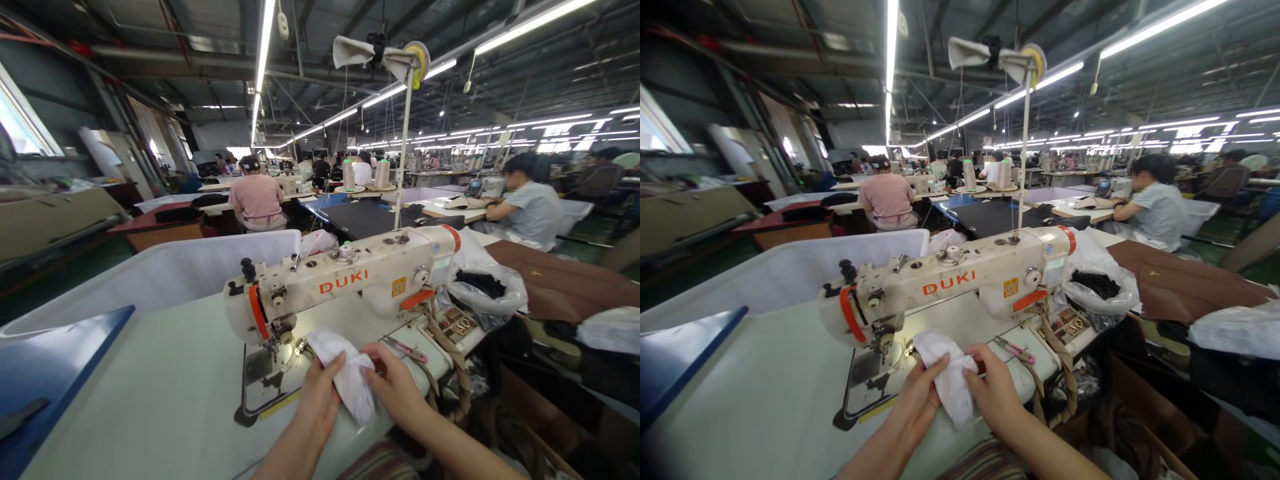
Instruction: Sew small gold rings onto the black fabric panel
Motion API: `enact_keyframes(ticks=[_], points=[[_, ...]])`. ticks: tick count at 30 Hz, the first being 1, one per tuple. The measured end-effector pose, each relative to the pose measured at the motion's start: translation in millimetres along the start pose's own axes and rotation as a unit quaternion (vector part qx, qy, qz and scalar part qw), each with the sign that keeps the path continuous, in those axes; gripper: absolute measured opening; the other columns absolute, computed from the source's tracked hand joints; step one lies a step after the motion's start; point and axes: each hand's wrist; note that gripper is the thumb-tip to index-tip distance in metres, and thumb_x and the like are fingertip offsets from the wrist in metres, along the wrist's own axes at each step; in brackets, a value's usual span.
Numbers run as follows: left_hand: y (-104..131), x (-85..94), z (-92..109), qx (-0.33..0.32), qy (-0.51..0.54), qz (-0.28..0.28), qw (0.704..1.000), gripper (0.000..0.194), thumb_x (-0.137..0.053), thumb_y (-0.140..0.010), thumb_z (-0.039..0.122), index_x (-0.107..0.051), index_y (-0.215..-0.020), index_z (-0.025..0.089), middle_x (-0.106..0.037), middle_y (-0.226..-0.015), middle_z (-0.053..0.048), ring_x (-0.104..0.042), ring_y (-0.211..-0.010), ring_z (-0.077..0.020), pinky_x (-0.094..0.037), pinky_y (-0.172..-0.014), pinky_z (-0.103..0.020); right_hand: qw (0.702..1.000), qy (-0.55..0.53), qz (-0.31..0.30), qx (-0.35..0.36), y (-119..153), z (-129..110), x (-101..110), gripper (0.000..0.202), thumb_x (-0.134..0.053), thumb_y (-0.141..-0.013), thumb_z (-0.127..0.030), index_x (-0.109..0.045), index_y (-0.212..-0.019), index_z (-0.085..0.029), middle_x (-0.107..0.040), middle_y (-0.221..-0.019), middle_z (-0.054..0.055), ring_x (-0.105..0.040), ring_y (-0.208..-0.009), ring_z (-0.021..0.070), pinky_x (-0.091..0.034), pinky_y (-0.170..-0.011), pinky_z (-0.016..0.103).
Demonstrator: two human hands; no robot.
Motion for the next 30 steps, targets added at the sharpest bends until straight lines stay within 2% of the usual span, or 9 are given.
enact_keyframes(ticks=[5,11,15,19,23,25,26,27,30], points=[[18.0,7.6,6.7,0.048,0.073,0.048,0.995,0.021,-0.061,-0.081,0.008,-0.057,-0.102,0.011,-0.069,-0.091,-0.01,-0.067,-0.071,-0.0173,-0.058,-0.063,-0.025,0.997,-0.019,0.059,-0.046,-15.9,3.3,9.9,0.031,-0.046,-0.077,-0.048,-0.054,-0.074,-0.018,-0.054,-0.066,0.001,-0.05,-0.065,0.0175,-0.04,-0.06,0.029],[32.8,30.8,6.2,0.047,0.076,0.067,0.994,0.031,-0.058,-0.082,0.004,-0.053,-0.112,0.013,-0.068,-0.101,-0.012,-0.068,-0.085,-0.0198,-0.058,-0.077,-0.03,0.998,0.006,0.058,-0.017,-30.4,12.2,-2.1,0.029,-0.043,-0.078,-0.045,-0.054,-0.075,-0.018,-0.057,-0.071,0.003,-0.051,-0.069,0.0185,-0.041,-0.064,0.03],[44.6,43.5,1.5,0.055,0.045,0.11,0.991,0.039,-0.057,-0.08,-0.002,-0.05,-0.114,0.015,-0.068,-0.103,-0.011,-0.067,-0.088,-0.0206,-0.057,-0.079,-0.034,0.998,0.062,0.009,0.002,-40.3,16.7,-9.8,0.025,-0.042,-0.079,-0.038,-0.054,-0.074,-0.017,-0.056,-0.067,0.002,-0.049,-0.066,0.0174,-0.039,-0.062,0.029],[53.2,56.8,2.2,0.042,-0.001,0.123,0.992,0.032,-0.058,-0.079,-0.001,-0.052,-0.107,0.015,-0.067,-0.101,-0.011,-0.067,-0.087,-0.019,-0.056,-0.078,-0.029,0.995,0.07,-0.067,0.019,-50.2,13.3,-6.2,0.019,-0.045,-0.077,-0.032,-0.055,-0.071,-0.016,-0.052,-0.062,-0.001,-0.048,-0.062,0.0142,-0.037,-0.059,0.026],[44.3,75.7,12.0,-0.056,-0.129,0.126,0.982,0.043,-0.073,-0.069,0.01,-0.05,-0.105,0.018,-0.067,-0.089,-0.007,-0.066,-0.08,-0.0175,-0.053,-0.07,-0.026,0.987,0.081,-0.135,0.029,-60.6,5.4,0.3,0.016,-0.049,-0.078,-0.028,-0.058,-0.073,-0.016,-0.055,-0.063,-0.002,-0.049,-0.062,0.0121,-0.037,-0.058,0.023],[35.0,83.3,19.5,-0.108,-0.261,0.105,0.954,0.047,-0.076,-0.065,0.019,-0.05,-0.104,0.018,-0.064,-0.077,-0.002,-0.064,-0.068,-0.0169,-0.051,-0.063,-0.026,0.983,0.091,-0.157,0.034,-66.4,2.8,1.0,0.014,-0.05,-0.078,-0.025,-0.06,-0.075,-0.015,-0.057,-0.066,-0.001,-0.051,-0.062,0.0118,-0.038,-0.059,0.023],[30.8,85.5,23.3,-0.127,-0.339,0.09,0.928,0.043,-0.074,-0.066,0.024,-0.051,-0.102,0.017,-0.061,-0.071,0.0,-0.061,-0.063,-0.0168,-0.049,-0.061,-0.027,0.981,0.097,-0.164,0.037,-69.4,2.0,0.7,0.014,-0.05,-0.078,-0.024,-0.061,-0.076,-0.015,-0.059,-0.067,-0.001,-0.051,-0.063,0.0119,-0.039,-0.059,0.023],[27.5,86.5,26.7,-0.142,-0.421,0.079,0.893,0.036,-0.071,-0.068,0.028,-0.053,-0.098,0.017,-0.058,-0.066,0.002,-0.059,-0.059,-0.017,-0.046,-0.059,-0.028,0.979,0.103,-0.168,0.041,-72.2,1.4,0.4,0.014,-0.05,-0.078,-0.023,-0.062,-0.077,-0.015,-0.06,-0.068,0.0,-0.052,-0.063,0.0122,-0.04,-0.059,0.023],[24.8,83.1,33.4,-0.194,-0.621,0.073,0.756,0.016,-0.062,-0.075,0.031,-0.055,-0.083,0.019,-0.052,-0.061,0.003,-0.054,-0.059,-0.0178,-0.039,-0.06,-0.029,0.978,0.129,-0.153,0.055,-77.9,0.0,4.0,0.017,-0.05,-0.08,-0.024,-0.065,-0.083,-0.016,-0.063,-0.075,0.002,-0.055,-0.068,0.0145,-0.044,-0.063,0.025]])
Point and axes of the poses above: each hand's wrist, its own y-axis away from the middle knuckle, its own x-axis out of the back of the hand, z = x × y
